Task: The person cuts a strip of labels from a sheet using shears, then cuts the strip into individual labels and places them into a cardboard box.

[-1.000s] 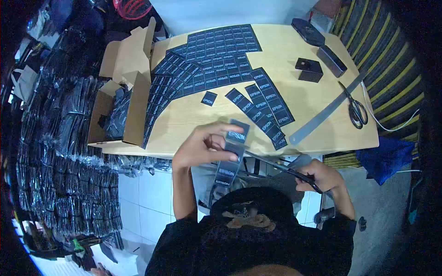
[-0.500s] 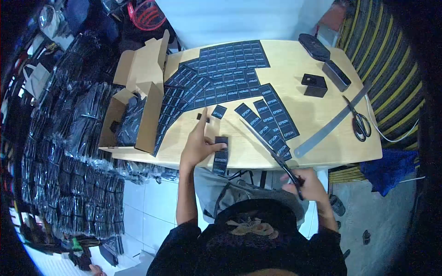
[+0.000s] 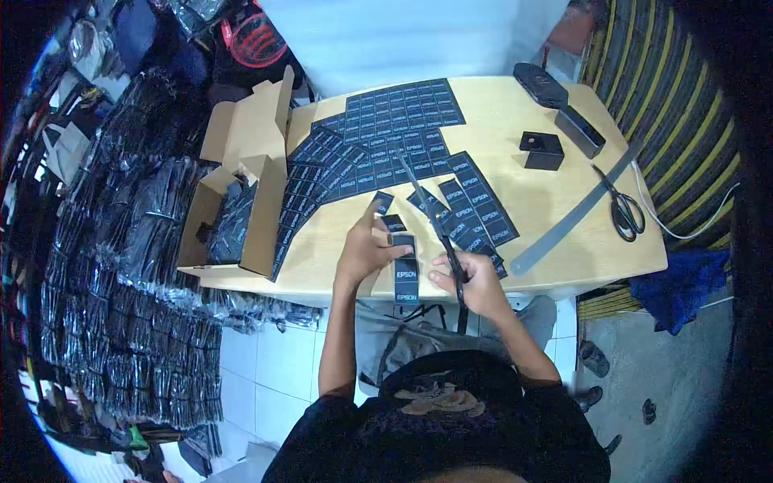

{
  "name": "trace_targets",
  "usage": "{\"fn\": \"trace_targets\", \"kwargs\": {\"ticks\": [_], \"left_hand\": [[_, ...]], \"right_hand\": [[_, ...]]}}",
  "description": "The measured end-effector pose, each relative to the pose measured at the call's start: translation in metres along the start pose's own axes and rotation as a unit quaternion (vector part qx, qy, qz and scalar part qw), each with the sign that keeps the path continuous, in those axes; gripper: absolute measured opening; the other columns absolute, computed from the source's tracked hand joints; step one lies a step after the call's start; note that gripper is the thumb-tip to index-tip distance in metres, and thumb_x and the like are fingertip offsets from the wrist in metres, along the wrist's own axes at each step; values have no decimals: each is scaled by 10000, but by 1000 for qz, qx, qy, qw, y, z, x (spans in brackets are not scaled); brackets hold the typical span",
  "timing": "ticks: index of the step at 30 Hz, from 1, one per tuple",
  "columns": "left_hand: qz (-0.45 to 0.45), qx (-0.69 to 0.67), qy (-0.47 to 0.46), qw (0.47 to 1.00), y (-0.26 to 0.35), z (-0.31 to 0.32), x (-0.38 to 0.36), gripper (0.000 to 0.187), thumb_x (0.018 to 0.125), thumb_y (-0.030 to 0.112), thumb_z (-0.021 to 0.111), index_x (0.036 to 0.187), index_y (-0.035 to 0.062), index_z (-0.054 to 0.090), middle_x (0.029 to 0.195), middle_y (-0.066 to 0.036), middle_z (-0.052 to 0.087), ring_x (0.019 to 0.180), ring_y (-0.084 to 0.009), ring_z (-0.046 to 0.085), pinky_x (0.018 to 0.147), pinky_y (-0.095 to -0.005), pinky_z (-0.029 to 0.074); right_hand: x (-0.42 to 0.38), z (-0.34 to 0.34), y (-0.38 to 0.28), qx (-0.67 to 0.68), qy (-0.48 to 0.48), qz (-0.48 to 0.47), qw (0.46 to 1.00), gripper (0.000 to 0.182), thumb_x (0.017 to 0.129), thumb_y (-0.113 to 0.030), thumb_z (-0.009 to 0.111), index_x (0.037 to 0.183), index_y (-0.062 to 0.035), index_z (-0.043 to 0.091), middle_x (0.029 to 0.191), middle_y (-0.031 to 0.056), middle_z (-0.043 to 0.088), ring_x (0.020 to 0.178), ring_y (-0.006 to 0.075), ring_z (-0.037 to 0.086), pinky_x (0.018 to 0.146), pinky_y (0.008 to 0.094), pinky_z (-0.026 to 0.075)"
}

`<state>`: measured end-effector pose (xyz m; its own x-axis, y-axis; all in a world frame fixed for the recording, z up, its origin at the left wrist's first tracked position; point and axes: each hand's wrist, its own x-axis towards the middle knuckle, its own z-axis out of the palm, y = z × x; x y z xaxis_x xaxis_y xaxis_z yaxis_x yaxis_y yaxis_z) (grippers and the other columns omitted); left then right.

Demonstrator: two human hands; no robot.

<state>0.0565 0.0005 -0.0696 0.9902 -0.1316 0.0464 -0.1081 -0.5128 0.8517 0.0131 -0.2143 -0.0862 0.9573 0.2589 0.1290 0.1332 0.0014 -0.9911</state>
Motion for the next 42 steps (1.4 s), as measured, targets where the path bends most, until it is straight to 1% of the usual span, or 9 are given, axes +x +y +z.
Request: {"fn": "trace_targets", "kwargs": {"ticks": [5,10,14,19,26,31,34,40,42], "left_hand": [[27,38,121,992,22,-3,-18,1062,612,45,813,1425,55,129,1194,-206,509,630,-131,609,474,-228,472],[42,-206,14,978,52,4,-35,915,623,-37,776,1379,42,266,1284,-175,459,653,-53,575,567,-177,487],[70,-300,50,950,65,17,-42,733,674,-99,705,1307,8,352,1262,-147,471,756,-83,596,648,-190,502],[139,-279,41,949,62,35,-55,468,770,-38,656,1208,22,501,1180,-111,510,834,-99,582,717,-210,471],[64,-244,28,967,87,37,-61,298,832,18,607,1129,23,603,1028,-34,537,622,2,337,520,-143,276],[52,-274,-3,960,69,38,-64,288,815,11,625,1103,18,616,965,-5,533,605,-1,343,496,-157,259],[76,-280,72,954,77,35,-63,301,782,-23,654,1080,8,623,953,-13,524,630,-6,389,529,-143,333],[104,-233,110,960,82,12,-63,415,707,-40,716,1105,5,610,892,-6,495,647,-17,411,539,-133,330],[105,-233,92,962,77,2,-65,482,665,-38,745,1123,15,606,863,0,477,644,-11,404,517,-142,314]], "right_hand": [[-4,-3,-11,-77,-15,-12,997,337,715,-227,773,873,29,621,601,7,514,549,52,423,500,236,369],[2,6,-11,-4,-29,-14,999,284,745,-220,746,831,12,607,648,-9,535,583,47,433,520,233,363],[-1,3,-25,75,-63,92,991,160,814,-140,664,755,-23,572,608,-56,463,565,15,400,485,202,307],[-2,-1,-41,90,-16,37,995,103,838,-96,622,801,-17,566,632,-74,460,566,6,387,482,189,295],[-6,-3,-47,55,-30,-53,997,121,846,-61,602,941,5,567,718,-53,511,629,3,427,509,179,315],[-10,-11,-45,31,-41,-1,999,76,850,-53,595,898,1,572,756,-38,527,635,13,435,523,183,330],[-13,-16,-37,38,-59,-28,997,132,833,-114,638,849,-3,570,736,-32,503,621,27,425,530,198,335],[-39,-50,-24,12,-145,-36,989,822,599,-604,713,1101,-13,439,681,-22,392,615,85,384,561,228,337],[-50,-70,-39,-3,-184,23,983,721,633,-536,722,1050,-3,473,684,-17,408,621,100,407,569,239,349]]}}
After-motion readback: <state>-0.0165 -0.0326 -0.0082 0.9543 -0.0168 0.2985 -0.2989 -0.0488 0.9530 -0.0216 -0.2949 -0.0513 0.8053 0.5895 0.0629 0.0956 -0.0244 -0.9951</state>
